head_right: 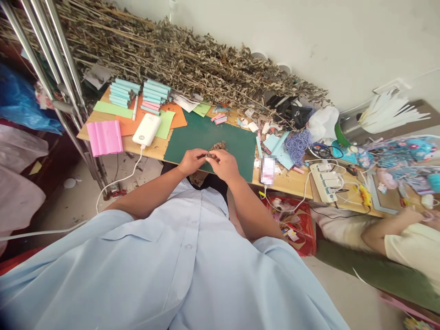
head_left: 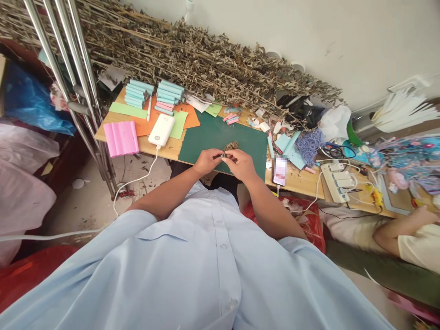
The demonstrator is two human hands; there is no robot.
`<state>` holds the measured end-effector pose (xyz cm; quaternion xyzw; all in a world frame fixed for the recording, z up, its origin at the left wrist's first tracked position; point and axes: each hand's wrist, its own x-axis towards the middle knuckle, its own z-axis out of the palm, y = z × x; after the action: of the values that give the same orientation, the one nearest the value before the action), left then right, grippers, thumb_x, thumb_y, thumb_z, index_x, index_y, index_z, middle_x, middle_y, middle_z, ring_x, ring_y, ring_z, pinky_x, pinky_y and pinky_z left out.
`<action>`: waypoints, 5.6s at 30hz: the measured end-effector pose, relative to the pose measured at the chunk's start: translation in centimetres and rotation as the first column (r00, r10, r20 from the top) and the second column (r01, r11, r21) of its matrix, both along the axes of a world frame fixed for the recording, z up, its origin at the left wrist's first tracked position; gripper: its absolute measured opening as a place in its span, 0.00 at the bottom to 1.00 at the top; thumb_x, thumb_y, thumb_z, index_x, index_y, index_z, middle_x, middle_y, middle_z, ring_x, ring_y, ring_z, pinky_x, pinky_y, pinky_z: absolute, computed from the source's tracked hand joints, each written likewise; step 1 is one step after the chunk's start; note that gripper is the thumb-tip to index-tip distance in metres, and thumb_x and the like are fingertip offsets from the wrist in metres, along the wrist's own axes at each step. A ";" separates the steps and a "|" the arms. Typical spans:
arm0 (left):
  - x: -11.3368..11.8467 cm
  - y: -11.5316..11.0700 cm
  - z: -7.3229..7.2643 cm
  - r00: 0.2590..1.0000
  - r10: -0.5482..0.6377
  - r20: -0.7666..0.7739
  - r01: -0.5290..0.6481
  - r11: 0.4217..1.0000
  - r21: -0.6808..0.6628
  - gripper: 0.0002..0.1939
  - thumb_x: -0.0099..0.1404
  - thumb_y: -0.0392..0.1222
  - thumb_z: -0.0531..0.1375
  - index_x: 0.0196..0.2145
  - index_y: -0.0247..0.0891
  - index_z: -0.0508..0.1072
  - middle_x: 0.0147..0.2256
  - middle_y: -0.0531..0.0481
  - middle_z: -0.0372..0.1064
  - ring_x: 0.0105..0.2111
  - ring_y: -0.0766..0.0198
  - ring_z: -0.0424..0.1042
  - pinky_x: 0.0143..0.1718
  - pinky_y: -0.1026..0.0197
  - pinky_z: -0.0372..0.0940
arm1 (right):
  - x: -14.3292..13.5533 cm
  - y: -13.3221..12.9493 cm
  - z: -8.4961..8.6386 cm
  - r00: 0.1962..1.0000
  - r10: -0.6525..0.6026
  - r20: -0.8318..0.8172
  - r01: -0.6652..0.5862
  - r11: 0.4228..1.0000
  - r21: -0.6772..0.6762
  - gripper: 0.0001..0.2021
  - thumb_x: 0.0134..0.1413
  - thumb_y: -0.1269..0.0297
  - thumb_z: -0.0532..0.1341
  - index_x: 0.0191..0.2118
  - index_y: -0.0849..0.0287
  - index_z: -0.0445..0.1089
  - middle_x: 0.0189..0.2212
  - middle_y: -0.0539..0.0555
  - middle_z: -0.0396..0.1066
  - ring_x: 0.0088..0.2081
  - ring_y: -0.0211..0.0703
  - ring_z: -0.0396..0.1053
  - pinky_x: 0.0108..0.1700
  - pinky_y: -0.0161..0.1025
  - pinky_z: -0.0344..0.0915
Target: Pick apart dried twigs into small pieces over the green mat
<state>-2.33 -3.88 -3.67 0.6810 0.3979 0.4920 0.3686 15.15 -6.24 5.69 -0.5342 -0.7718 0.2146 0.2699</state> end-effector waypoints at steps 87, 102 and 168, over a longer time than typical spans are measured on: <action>-0.2 0.1 0.9 0.998 0.057 -0.042 -0.060 0.996 -0.068 0.12 0.70 0.47 0.62 0.42 0.37 0.82 0.38 0.46 0.80 0.38 0.61 0.77 0.43 0.60 0.71 | 1.7 -0.1 -2.1 0.989 -0.145 0.019 0.140 0.978 0.152 0.18 0.68 0.57 0.58 0.57 0.54 0.76 0.47 0.57 0.79 0.43 0.47 0.77 0.52 0.45 0.74; -1.1 -0.2 1.8 0.998 0.028 -0.056 -0.032 0.997 -0.075 0.12 0.69 0.49 0.64 0.40 0.39 0.83 0.38 0.46 0.81 0.40 0.58 0.79 0.48 0.57 0.71 | 6.0 2.8 -6.0 0.940 -0.331 0.083 0.335 0.942 -0.035 0.13 0.57 0.61 0.62 0.45 0.56 0.80 0.48 0.59 0.77 0.34 0.46 0.73 0.46 0.49 0.73; -1.1 -0.5 2.3 0.998 -0.011 -0.058 0.007 0.998 -0.069 0.12 0.69 0.50 0.63 0.39 0.40 0.82 0.40 0.46 0.81 0.41 0.57 0.79 0.47 0.57 0.69 | 8.7 2.2 -5.9 0.906 -0.211 0.366 0.225 0.974 0.004 0.15 0.60 0.69 0.57 0.50 0.57 0.76 0.42 0.58 0.79 0.43 0.53 0.75 0.48 0.47 0.71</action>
<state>-3.48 -4.39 -1.40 0.6837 0.4221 0.4564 0.3822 23.86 -4.02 -0.20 -0.6528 -0.7395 0.0951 0.1339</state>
